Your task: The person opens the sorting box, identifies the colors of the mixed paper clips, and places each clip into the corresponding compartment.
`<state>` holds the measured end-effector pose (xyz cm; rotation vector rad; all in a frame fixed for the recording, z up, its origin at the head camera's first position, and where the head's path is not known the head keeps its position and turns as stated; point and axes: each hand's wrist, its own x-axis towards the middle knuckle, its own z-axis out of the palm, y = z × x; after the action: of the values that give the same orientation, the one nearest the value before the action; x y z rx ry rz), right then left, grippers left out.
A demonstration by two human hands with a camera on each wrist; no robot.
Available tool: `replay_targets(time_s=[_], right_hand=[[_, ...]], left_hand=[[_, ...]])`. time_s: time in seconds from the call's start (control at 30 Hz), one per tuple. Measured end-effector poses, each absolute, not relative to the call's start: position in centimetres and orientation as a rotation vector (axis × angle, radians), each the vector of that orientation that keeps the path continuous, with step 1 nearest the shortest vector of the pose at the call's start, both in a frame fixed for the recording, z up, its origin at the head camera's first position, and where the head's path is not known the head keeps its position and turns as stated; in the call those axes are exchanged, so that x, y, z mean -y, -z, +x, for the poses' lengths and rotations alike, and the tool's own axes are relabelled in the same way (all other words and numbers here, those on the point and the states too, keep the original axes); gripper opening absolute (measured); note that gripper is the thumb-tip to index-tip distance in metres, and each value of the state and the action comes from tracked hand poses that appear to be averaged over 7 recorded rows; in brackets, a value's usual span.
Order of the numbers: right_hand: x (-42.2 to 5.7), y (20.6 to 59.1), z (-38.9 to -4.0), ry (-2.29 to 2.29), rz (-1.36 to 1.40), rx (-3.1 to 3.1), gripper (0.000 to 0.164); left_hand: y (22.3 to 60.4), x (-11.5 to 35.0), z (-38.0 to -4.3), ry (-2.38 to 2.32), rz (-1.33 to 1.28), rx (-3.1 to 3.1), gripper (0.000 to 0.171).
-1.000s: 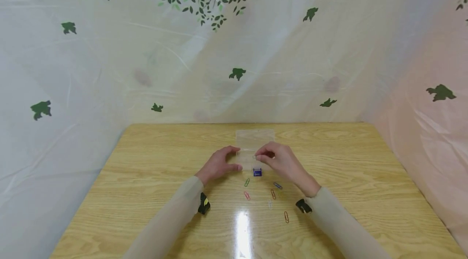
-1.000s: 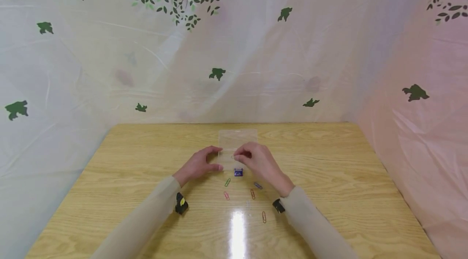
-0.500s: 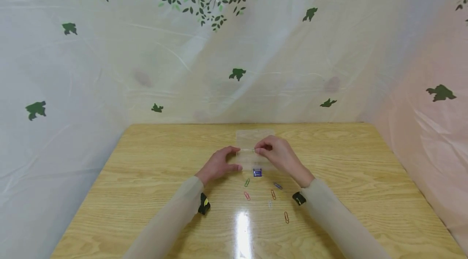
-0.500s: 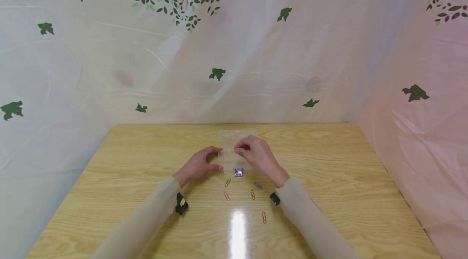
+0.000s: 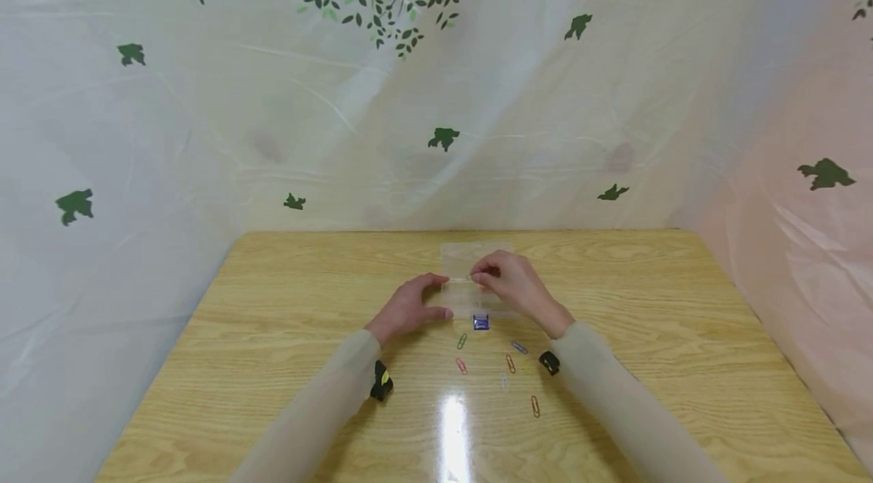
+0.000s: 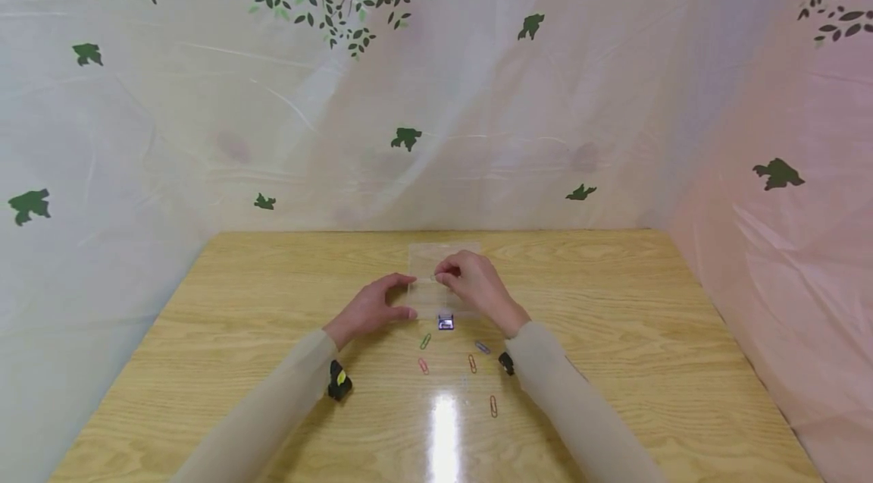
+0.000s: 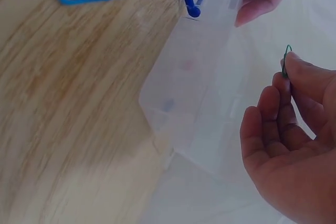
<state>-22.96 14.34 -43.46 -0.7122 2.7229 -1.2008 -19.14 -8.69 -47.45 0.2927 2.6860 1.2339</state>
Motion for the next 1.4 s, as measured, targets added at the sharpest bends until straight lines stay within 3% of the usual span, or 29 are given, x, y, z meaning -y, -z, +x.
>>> replay_targets(time_s=[0.7,1.4], right_hand=[[-13.0,44.9,-24.3,0.896,-0.796,-2.825,0.006],[-13.0,45.0,-24.3,0.905,-0.802,-2.798,0.010]], left_hand=[[47.3,8.7,-19.1,-1.248,0.306,-2.681,0.062],[47.3,8.8,-19.2,-1.280,0.280,-2.653,0.063]])
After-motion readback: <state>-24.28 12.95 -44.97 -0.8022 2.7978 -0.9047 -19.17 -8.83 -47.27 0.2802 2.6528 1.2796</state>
